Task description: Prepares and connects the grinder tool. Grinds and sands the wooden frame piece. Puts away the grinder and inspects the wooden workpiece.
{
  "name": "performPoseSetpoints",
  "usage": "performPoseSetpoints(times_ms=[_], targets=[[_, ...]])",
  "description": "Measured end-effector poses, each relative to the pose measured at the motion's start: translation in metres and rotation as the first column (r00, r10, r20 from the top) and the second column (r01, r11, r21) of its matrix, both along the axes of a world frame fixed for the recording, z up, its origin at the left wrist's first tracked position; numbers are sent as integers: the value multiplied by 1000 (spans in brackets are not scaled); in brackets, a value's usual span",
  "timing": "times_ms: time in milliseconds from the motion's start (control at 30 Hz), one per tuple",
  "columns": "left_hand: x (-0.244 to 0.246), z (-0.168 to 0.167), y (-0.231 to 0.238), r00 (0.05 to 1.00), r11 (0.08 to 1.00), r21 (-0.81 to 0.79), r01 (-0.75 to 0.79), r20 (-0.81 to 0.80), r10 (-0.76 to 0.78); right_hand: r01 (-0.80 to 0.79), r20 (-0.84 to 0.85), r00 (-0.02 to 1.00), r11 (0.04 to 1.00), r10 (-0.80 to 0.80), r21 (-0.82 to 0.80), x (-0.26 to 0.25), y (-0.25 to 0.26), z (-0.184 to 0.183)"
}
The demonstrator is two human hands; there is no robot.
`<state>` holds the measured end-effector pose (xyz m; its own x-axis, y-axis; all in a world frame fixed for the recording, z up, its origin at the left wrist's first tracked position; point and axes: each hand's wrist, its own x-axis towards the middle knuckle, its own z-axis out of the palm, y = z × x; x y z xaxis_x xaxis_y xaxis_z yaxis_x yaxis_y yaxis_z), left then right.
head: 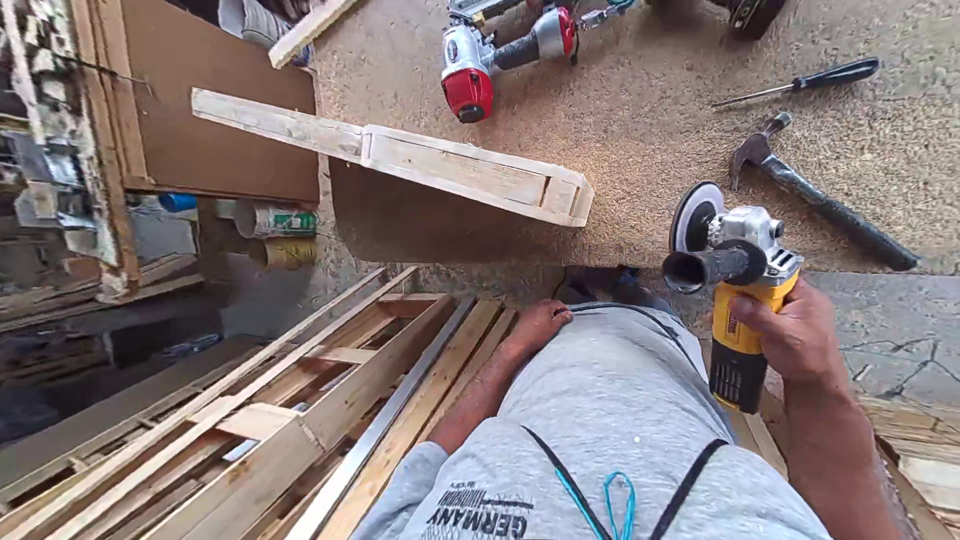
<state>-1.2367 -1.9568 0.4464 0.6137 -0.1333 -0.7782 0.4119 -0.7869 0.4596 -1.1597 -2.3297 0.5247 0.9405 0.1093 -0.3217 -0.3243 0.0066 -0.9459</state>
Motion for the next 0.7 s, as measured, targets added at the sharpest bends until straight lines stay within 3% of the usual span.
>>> performPoseSetpoints(times_ms=[100, 167, 233, 367, 467, 700], targets=[[3, -6, 4, 986, 989, -18, 147, -71, -148, 59, 76, 995, 991, -68, 119, -2, 5, 12], [8, 11, -1, 981, 977, -88, 193, 5, -194, 101, 119, 985, 971, -128, 215, 1, 18, 29], [11, 45, -9, 979, 941, -280, 188, 130, -157, 151, 159, 967, 951, -199, 270, 3, 35, 46], [1, 102, -30, 948, 704, -654, 278, 306, -90, 154, 180, 953, 903, -243, 400, -4, 72, 67], [-11, 125, -34, 909, 615, -700, 364, 410, -73, 144, 170, 953, 869, -250, 473, -20, 103, 81], [-53, 131, -18, 853, 626, -680, 382, 520, 45, 138, 215, 937, 858, -275, 495, -59, 140, 98]])
